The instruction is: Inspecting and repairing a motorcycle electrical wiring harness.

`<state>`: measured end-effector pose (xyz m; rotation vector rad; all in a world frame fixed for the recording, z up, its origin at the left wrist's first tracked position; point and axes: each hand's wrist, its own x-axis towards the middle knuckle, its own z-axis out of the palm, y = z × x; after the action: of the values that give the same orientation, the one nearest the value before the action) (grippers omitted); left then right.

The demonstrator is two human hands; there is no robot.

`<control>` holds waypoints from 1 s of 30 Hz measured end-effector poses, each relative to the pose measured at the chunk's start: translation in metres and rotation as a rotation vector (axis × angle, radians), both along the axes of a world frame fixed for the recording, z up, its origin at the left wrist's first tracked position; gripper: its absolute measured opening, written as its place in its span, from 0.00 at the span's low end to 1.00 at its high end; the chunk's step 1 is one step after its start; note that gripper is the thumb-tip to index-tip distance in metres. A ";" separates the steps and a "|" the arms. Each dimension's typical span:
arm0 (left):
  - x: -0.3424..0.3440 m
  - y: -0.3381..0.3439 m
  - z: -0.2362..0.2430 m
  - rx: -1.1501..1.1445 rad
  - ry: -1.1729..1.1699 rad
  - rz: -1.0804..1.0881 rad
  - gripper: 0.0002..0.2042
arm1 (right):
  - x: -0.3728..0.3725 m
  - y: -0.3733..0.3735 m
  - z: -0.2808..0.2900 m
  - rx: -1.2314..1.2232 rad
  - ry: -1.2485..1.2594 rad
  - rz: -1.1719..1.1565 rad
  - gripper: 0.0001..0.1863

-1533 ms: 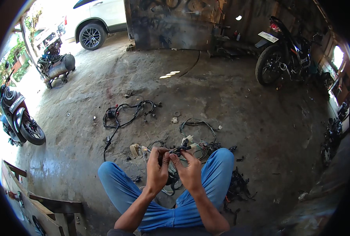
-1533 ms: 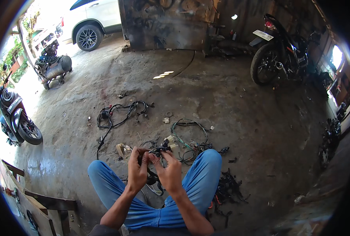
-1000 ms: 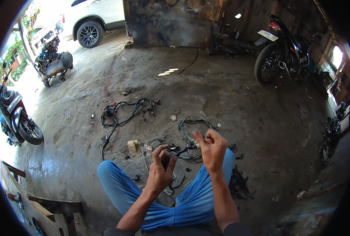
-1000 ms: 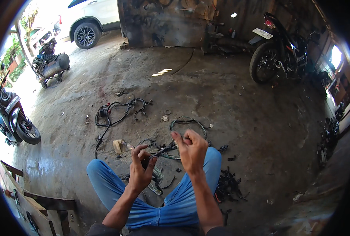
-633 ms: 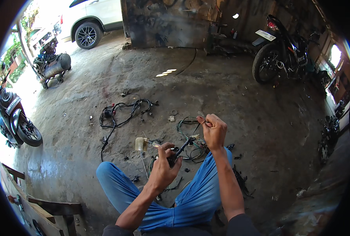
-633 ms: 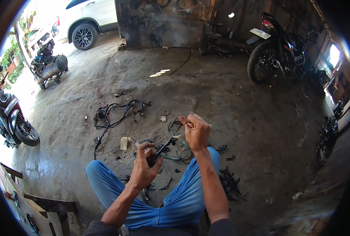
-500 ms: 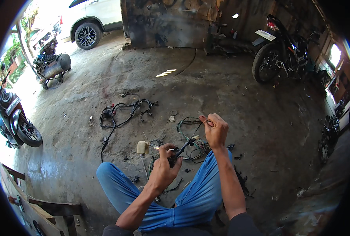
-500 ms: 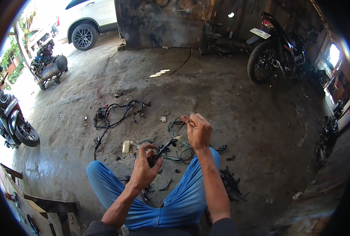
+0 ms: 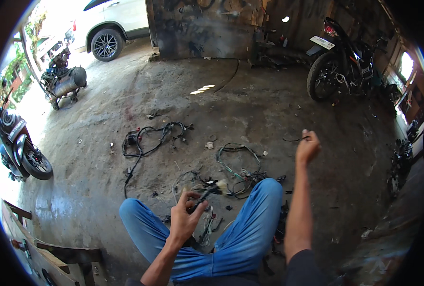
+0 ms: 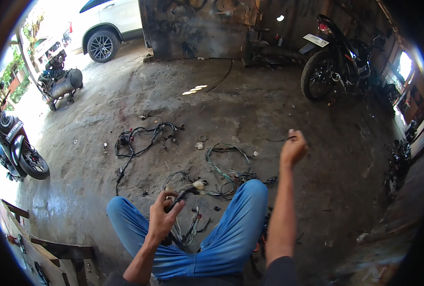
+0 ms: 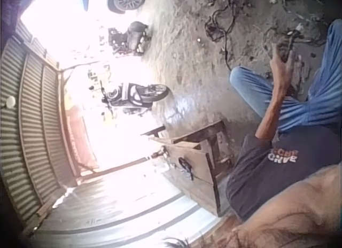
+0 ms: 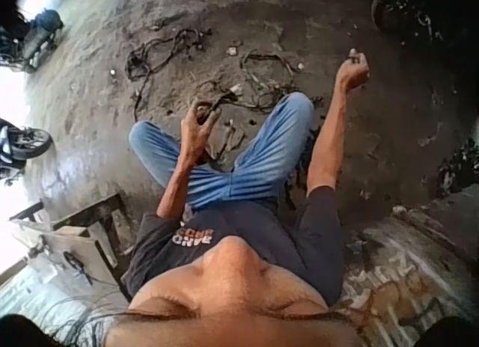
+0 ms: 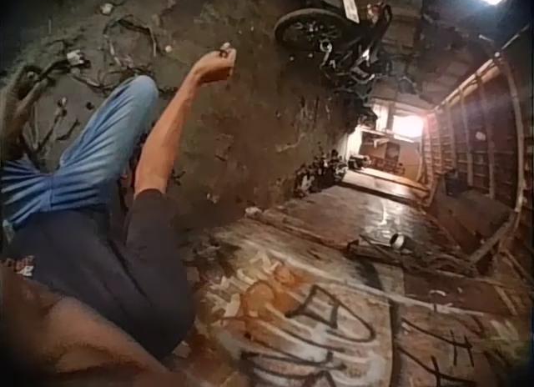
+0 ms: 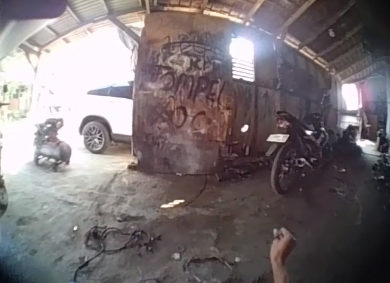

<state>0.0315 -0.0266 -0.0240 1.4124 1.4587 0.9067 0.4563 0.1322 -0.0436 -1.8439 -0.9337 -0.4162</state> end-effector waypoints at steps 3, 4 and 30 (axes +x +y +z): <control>-0.017 0.003 -0.015 -0.001 -0.088 0.058 0.17 | 0.010 -0.028 0.019 -0.148 -0.050 0.071 0.11; -0.007 0.004 0.004 -0.041 -0.254 0.055 0.17 | 0.013 -0.041 0.016 -0.198 -0.074 0.152 0.11; 0.011 0.033 -0.025 -0.327 -1.004 -0.142 0.10 | -0.195 -0.201 0.022 -0.312 0.455 0.913 0.12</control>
<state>0.0421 0.0068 -0.0486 0.6196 0.6771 1.0080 0.2609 -0.0684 -0.0216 -1.4645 -1.4228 0.7090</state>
